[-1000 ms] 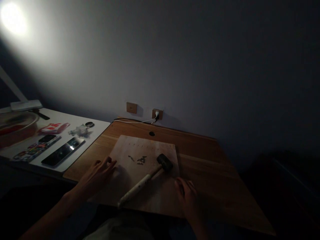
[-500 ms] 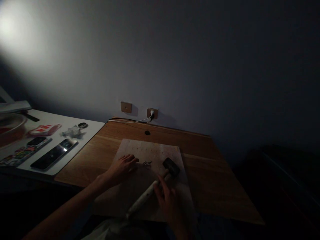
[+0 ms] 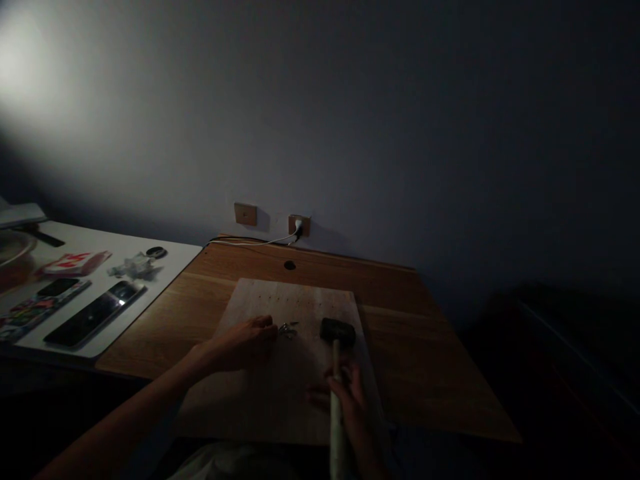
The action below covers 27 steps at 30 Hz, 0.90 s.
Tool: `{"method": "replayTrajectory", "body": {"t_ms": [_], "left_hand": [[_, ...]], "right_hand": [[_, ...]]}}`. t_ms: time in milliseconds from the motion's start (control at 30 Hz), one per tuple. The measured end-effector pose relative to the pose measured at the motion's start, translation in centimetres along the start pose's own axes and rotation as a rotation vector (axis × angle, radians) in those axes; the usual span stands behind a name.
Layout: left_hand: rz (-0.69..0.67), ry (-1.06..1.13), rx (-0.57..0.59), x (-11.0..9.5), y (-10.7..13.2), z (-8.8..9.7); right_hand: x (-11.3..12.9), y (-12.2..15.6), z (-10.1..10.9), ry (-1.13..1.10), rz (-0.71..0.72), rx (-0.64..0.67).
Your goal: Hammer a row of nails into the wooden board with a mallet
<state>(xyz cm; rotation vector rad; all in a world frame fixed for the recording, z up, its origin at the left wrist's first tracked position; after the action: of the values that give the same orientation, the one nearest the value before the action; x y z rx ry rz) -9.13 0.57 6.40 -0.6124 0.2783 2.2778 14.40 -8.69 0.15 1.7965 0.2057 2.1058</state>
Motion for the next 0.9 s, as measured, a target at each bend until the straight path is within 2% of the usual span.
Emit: {"method": "replayTrajectory", "body": {"t_ms": [67, 167, 300, 467, 567, 667, 767, 833, 900], "left_hand": [[-0.01, -0.02, 0.018, -0.2, 0.0, -0.7], [0.023, -0.065, 0.005, -0.4, -0.1, -1.3], [0.085, -0.118, -0.065, 0.0, 0.3, -1.6], [0.073, -0.09, -0.087, 0.8, 1.4, -1.8], [0.079, 0.056, -0.147, 1.4, 1.2, -1.1], [0.094, 0.264, -0.26, 2.6, -0.8, -0.2], [0.026, 0.362, -0.396, 3.9, -4.8, 0.5], [-0.029, 0.412, -0.396, 4.3, -8.3, 0.4], [-0.017, 0.466, -0.379, 4.6, -11.7, 0.0]], "right_hand": [[-0.9, -0.3, 0.9, -0.049, -0.057, -0.003], [-1.3, -1.0, 1.7, 0.027, -0.048, 0.012], [-1.0, -1.7, 3.0, 0.181, 0.004, -0.126], [-1.0, -3.1, 4.9, 0.41, 0.179, -0.279], [-1.1, -4.1, 6.2, 0.515, 0.329, -0.409], [-1.7, -4.9, 6.4, 0.564, 0.332, -0.419], [-1.7, -4.9, 6.2, 0.58, 0.326, -0.424], [-1.4, -4.7, 5.9, 0.579, 0.343, -0.42], [-1.3, -4.7, 5.9, 0.571, 0.343, -0.422]]}}
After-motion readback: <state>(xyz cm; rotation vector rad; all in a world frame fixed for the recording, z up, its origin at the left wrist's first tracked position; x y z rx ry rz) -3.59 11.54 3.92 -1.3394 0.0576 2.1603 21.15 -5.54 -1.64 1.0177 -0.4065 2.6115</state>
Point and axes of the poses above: each hand's wrist, its own y-axis away from the middle knuckle, its own z-axis out of the back of the hand, x = y × z, the point moved 6 cm from there along -y, towards the middle knuckle, and after that the axes turned 14 degrees about y, right-handed, at the moved point
